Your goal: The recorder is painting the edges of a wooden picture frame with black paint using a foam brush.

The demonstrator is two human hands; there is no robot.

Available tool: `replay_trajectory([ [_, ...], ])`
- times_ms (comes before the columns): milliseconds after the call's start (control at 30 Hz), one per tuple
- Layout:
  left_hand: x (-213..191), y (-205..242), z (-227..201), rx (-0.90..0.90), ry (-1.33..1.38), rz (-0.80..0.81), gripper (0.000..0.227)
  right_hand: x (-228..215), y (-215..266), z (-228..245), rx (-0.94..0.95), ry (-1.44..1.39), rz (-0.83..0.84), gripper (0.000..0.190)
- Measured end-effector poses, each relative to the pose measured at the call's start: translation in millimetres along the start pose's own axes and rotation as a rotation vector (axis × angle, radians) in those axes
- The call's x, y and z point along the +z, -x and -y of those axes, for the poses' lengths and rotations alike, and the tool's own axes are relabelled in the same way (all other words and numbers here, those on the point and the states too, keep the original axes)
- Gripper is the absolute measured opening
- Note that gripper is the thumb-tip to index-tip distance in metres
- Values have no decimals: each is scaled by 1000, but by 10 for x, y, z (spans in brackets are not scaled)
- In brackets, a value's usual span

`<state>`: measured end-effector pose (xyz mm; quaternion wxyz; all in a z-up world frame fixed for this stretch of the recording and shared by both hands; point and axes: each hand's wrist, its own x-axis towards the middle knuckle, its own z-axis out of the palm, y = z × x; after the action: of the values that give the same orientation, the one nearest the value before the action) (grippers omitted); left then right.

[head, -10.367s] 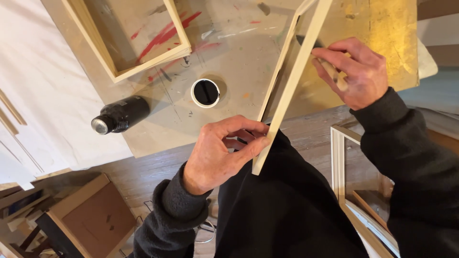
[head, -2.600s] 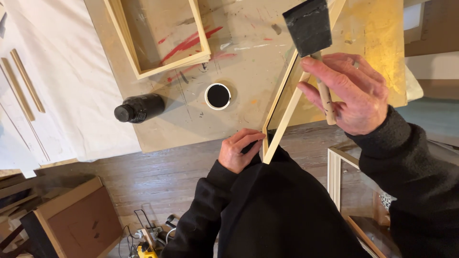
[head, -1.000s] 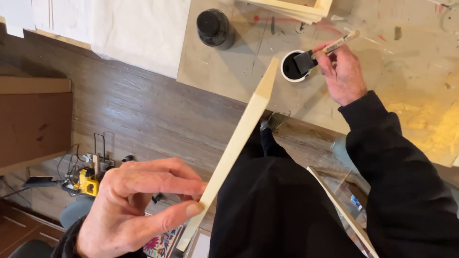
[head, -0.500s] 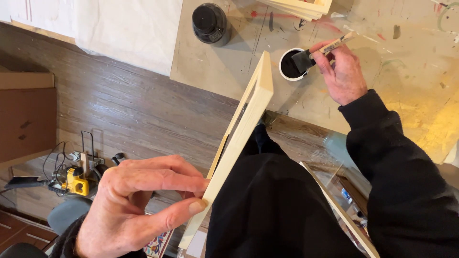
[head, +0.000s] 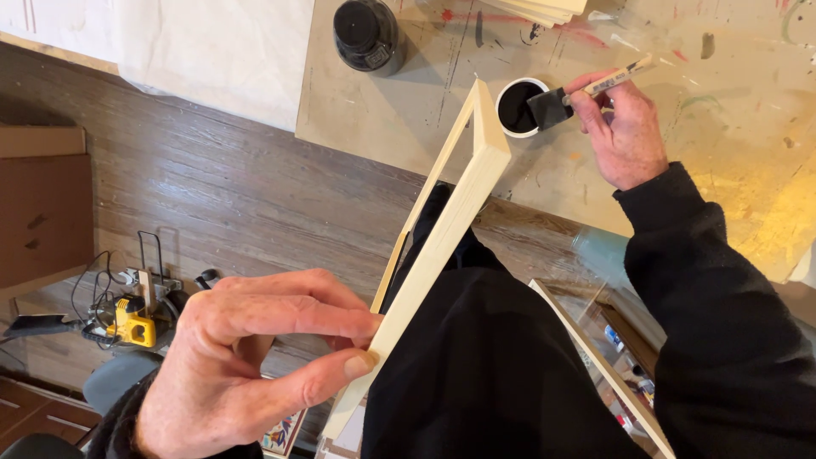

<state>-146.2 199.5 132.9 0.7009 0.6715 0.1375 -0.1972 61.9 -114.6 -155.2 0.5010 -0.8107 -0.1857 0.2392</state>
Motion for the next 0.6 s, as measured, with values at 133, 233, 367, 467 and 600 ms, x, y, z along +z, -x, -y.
replay_trajectory([
  [133,4,-14,3,21,45,1,21,-12,-4,43,9,78,-7,13],
  [233,-20,-9,2,14,26,1,21,-17,-13,34,16,91,-1,14],
  [367,-29,-31,-7,6,-1,11,22,-57,-8,32,-24,168,26,14],
  [467,-31,-42,8,1,15,15,22,-73,22,64,-41,208,23,15],
  [600,-23,-78,-13,0,16,26,22,-125,61,123,-40,224,40,17],
])
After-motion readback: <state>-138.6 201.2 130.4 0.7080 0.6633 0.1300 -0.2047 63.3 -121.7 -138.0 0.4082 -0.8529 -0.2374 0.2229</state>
